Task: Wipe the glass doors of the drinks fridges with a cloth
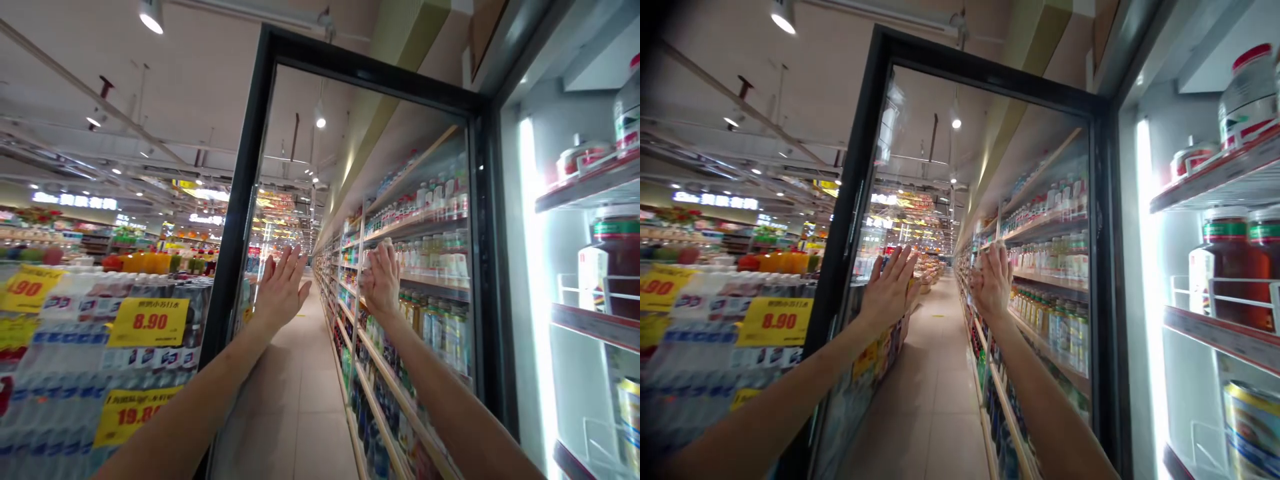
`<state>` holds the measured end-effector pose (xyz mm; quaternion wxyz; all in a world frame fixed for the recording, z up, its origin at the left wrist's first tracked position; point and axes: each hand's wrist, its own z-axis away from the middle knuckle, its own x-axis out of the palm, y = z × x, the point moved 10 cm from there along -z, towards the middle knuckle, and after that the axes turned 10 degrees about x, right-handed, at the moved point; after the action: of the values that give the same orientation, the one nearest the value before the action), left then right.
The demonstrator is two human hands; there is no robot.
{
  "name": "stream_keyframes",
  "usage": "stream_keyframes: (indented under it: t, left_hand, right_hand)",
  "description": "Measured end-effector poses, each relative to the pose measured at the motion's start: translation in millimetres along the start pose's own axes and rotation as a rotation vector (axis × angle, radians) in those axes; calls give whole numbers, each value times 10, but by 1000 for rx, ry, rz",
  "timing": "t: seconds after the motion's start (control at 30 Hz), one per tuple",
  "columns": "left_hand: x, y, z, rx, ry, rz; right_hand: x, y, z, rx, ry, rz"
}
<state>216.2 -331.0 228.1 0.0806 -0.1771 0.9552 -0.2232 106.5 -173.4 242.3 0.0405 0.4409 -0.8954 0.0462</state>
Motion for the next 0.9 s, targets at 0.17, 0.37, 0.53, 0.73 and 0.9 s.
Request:
stream_keyframes:
  t: [0.17, 0.37, 0.53, 0.73, 0.9]
  left_hand:
    - [-6, -12, -4, -9, 4, 5]
    - [24, 6, 12, 8, 34, 12]
    - [70, 200, 130, -47, 27, 27]
    - [70, 345, 180, -71, 10, 48]
    - [55, 336, 162, -66, 4, 37]
  right_hand:
    - [20, 107, 29, -125, -90, 27]
    - [-245, 687, 73, 217, 159, -5]
    - [89, -280, 450, -302, -162, -53]
    - [-285, 964, 107, 300, 76, 69]
    - [-156, 380, 432, -29, -29, -29]
